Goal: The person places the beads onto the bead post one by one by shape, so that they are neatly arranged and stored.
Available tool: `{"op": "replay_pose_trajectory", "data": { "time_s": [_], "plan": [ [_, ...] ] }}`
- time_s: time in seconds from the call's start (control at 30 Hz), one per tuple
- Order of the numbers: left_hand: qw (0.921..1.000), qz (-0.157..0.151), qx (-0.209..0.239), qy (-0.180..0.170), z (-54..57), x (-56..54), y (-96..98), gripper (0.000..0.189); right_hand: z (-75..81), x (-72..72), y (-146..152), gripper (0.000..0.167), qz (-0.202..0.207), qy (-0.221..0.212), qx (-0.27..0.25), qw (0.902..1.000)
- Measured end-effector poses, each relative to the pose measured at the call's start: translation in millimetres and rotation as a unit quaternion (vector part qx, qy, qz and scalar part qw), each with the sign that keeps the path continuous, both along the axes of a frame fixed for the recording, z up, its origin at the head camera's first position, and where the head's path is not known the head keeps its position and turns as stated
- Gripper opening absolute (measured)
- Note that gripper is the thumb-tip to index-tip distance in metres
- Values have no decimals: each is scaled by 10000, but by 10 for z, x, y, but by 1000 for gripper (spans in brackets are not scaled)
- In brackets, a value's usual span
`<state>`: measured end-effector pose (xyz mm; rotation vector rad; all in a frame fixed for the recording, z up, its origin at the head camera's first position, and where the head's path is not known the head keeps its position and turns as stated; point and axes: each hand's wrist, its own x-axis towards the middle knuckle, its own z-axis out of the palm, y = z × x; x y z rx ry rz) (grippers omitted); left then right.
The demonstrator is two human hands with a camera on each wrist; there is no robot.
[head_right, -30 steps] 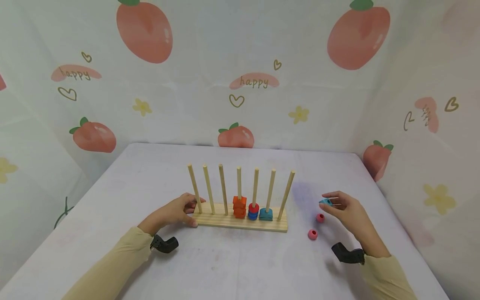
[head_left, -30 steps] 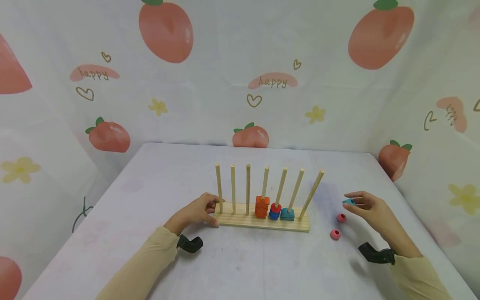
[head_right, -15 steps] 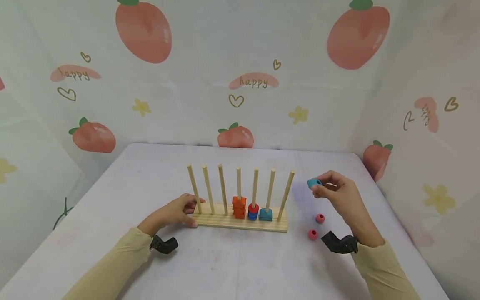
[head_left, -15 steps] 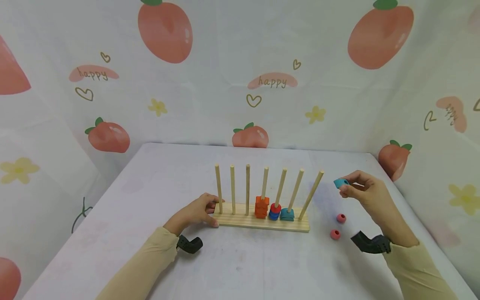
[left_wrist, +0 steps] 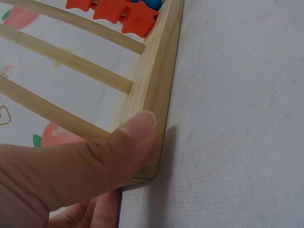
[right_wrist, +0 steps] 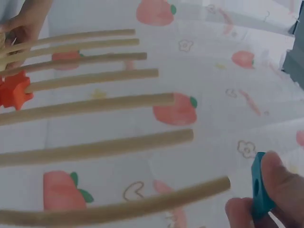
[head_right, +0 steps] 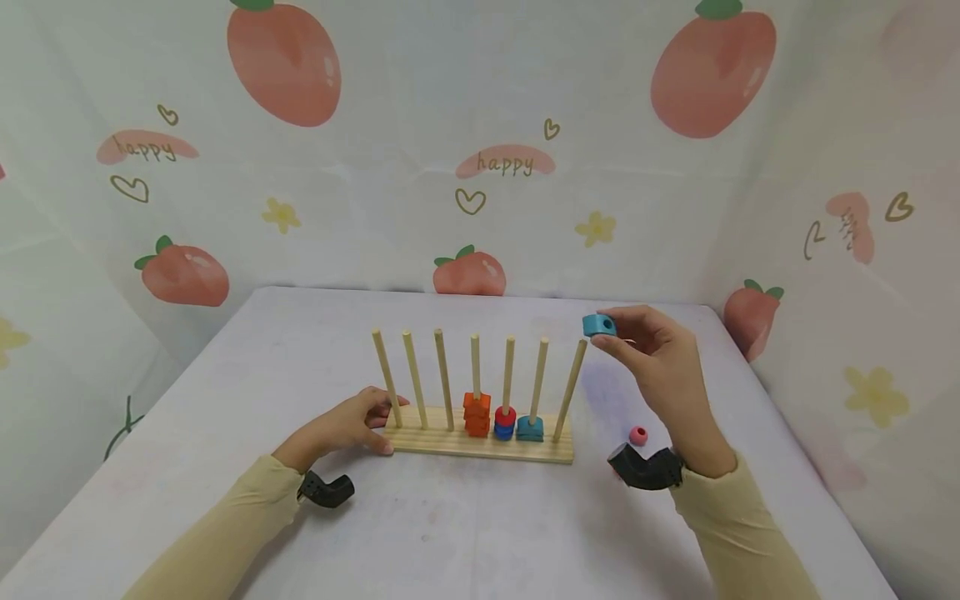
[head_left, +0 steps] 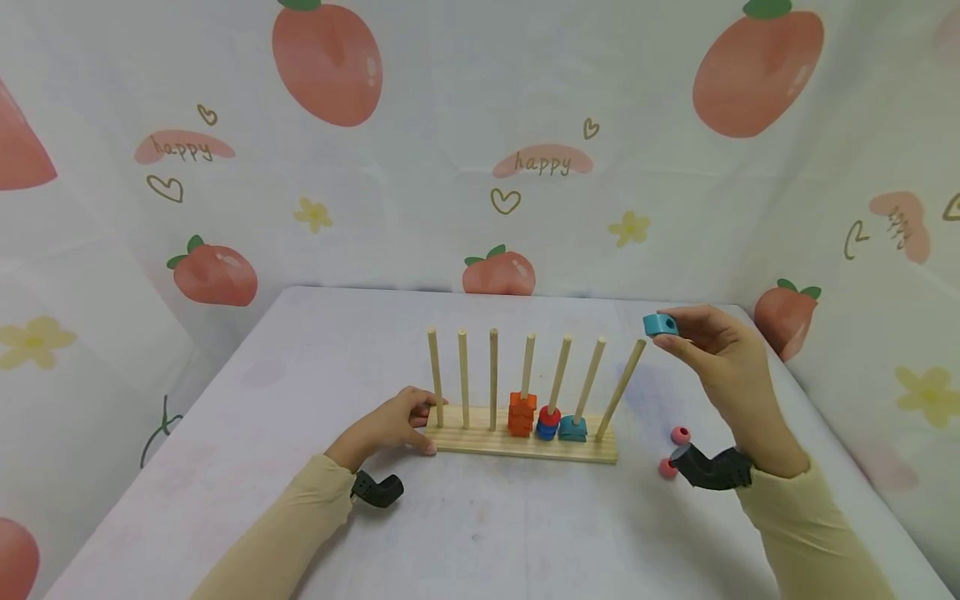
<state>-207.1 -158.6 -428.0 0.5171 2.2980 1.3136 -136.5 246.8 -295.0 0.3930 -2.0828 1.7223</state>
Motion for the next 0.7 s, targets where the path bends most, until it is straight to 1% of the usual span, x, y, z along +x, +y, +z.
{"op": "replay_pose_trajectory", "data": {
  "time_s": [0.07, 0.1, 0.23, 0.37, 0.4, 0.53, 0.7],
  "plan": [
    [10000, -1, 10, -7, 0, 2, -2, 69, -1, -29, -63, 25, 115, 281, -92, 9995],
    [10000, -2, 24, -14, -1, 3, -2, 69, -10, -45, -94, 25, 222, 420, -226, 9986],
    [10000, 48, 42, -68, -3, 3, -4, 69, -75, -113, -218, 30, 465, 960, -615, 9924],
    [9999, 74, 57, -94, -6, 0, 0, 69, -158, -167, -341, 32, 516, 1287, -834, 9868],
    [9999, 69, 65, -101, -4, 0, -1, 69, -176, -179, -369, 32, 607, 1369, -899, 9846],
    [9999, 63, 78, -122, 3, 4, -4, 70, -235, -210, -456, 31, 768, 1557, -761, 9819],
    [9999, 32, 95, -116, 12, 9, -7, 70, -275, -224, -509, 37, 765, 1615, -373, 9832]
  ]
}}
